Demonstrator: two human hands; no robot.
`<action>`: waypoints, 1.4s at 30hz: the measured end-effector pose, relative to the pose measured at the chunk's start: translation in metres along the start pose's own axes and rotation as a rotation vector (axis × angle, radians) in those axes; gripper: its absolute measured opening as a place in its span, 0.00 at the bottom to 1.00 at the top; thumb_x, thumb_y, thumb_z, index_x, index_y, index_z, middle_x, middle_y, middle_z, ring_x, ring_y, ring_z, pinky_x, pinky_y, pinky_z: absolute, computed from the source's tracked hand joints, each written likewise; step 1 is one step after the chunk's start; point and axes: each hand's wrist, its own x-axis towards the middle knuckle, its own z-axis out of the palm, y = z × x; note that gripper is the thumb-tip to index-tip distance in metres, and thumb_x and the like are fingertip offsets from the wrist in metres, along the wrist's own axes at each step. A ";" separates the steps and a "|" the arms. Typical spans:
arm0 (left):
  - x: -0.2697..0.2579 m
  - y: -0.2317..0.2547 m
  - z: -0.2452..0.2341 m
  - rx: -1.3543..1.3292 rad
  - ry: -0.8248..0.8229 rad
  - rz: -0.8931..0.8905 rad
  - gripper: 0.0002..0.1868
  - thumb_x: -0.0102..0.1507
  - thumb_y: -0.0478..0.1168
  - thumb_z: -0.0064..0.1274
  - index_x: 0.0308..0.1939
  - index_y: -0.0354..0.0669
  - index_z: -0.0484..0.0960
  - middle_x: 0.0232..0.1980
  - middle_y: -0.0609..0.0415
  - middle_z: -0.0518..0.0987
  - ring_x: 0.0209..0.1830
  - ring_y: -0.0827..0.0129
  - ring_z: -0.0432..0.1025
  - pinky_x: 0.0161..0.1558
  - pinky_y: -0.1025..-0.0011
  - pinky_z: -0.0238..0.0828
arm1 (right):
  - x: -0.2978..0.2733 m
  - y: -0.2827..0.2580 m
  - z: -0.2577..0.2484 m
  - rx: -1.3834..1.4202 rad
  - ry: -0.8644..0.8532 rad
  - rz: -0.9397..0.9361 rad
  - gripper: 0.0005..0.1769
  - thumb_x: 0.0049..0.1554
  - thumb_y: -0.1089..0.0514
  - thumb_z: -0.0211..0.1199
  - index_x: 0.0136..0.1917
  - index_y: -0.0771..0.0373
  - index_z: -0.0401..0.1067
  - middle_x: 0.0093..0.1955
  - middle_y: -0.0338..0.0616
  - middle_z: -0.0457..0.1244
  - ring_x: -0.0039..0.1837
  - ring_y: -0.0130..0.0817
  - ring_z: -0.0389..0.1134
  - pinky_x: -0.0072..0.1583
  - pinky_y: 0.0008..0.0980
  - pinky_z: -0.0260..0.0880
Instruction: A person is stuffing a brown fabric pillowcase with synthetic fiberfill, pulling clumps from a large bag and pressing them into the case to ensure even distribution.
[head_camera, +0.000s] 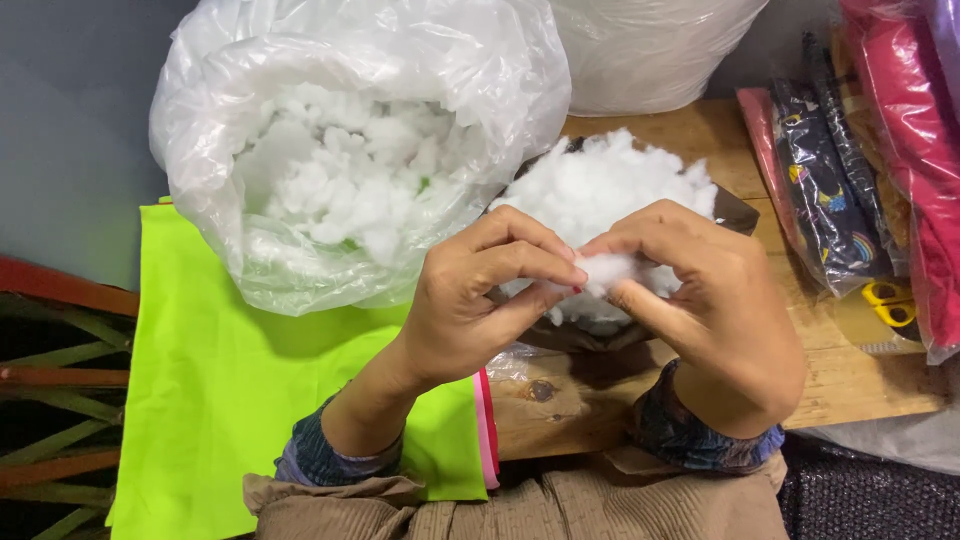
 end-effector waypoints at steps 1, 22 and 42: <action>-0.001 -0.001 0.000 0.001 0.000 0.000 0.09 0.67 0.25 0.58 0.46 0.42 0.83 0.47 0.48 0.78 0.45 0.65 0.78 0.49 0.74 0.78 | -0.001 -0.001 -0.001 0.001 0.000 0.000 0.11 0.56 0.64 0.67 0.54 0.63 0.77 0.49 0.45 0.69 0.44 0.29 0.67 0.47 0.25 0.65; 0.011 -0.051 0.018 0.200 0.286 -0.155 0.12 0.68 0.27 0.47 0.49 0.43 0.83 0.53 0.51 0.78 0.55 0.67 0.75 0.53 0.74 0.77 | -0.030 0.022 0.006 -0.244 0.500 0.119 0.09 0.72 0.61 0.55 0.53 0.71 0.68 0.61 0.59 0.63 0.64 0.52 0.63 0.64 0.44 0.60; -0.063 -0.157 0.082 0.950 -0.552 -0.765 0.41 0.68 0.58 0.38 0.82 0.44 0.51 0.84 0.38 0.45 0.79 0.30 0.43 0.65 0.27 0.54 | -0.064 0.149 0.126 -0.596 -0.159 0.591 0.34 0.68 0.40 0.44 0.78 0.62 0.59 0.80 0.54 0.52 0.79 0.65 0.47 0.67 0.68 0.60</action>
